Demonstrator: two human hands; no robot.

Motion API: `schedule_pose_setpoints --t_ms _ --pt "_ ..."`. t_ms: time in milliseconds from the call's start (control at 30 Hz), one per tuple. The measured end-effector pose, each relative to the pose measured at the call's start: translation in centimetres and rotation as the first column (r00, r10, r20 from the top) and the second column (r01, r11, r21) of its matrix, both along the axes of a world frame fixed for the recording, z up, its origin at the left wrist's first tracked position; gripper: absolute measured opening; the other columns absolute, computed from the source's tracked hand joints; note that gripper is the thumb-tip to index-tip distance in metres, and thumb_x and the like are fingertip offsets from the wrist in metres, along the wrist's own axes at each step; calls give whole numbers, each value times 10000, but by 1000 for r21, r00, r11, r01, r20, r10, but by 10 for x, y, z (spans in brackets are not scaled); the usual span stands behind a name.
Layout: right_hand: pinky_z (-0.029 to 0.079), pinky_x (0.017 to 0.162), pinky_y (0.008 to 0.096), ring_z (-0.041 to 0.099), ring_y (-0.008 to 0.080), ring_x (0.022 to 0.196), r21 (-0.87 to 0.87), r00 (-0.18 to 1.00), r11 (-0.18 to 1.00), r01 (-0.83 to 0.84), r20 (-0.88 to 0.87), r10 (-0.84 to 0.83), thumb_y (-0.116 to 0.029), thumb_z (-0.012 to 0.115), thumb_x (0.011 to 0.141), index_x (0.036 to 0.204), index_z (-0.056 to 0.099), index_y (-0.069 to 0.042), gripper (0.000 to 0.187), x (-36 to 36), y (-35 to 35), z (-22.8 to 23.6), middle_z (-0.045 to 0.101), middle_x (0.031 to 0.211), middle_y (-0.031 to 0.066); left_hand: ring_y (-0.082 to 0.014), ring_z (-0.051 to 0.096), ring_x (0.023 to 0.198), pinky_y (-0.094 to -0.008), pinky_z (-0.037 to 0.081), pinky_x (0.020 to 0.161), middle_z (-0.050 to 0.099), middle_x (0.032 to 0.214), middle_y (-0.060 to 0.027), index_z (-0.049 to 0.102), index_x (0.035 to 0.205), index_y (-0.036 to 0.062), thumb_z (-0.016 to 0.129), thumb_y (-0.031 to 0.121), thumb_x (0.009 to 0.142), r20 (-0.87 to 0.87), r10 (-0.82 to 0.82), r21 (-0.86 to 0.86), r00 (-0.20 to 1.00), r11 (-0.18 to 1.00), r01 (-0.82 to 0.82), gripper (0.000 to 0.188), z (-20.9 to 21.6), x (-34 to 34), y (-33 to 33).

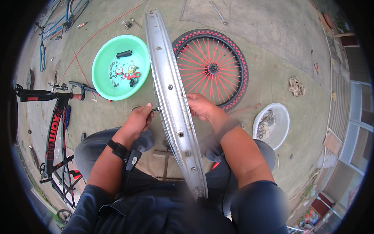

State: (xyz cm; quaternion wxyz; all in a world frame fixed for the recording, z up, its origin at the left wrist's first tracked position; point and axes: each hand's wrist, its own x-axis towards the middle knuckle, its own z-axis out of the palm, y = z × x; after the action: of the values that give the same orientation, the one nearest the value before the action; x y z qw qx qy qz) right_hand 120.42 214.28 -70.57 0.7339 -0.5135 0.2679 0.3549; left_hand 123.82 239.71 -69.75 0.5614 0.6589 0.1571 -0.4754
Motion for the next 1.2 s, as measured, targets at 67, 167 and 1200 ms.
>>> schedule_pose_setpoints --t_ms 67,167,1200 --pt "435 462 195 580 92 555 -5 1000 1000 21 3 -21 -266 574 967 969 588 -40 226 -1 0 1 580 742 7 -102 367 448 -260 301 417 429 580 -2 529 813 71 436 476 1020 -75 9 -9 997 1000 -10 464 1 2 1" --pt "435 459 197 578 94 548 -8 999 999 44 2 -44 -255 576 963 955 591 -38 217 -1 1 2 575 740 9 -112 415 470 -253 340 439 469 622 -9 556 860 47 465 428 1020 11 21 9 1000 1000 -21 422 -1 -2 3" --pt "411 442 201 530 82 524 -19 998 998 57 -11 -57 -208 577 954 931 587 -40 170 0 -2 3 564 725 4 -142 515 579 -293 429 533 545 667 -39 573 893 33 537 315 1007 381 -171 144 909 982 125 307 -8 -7 5"
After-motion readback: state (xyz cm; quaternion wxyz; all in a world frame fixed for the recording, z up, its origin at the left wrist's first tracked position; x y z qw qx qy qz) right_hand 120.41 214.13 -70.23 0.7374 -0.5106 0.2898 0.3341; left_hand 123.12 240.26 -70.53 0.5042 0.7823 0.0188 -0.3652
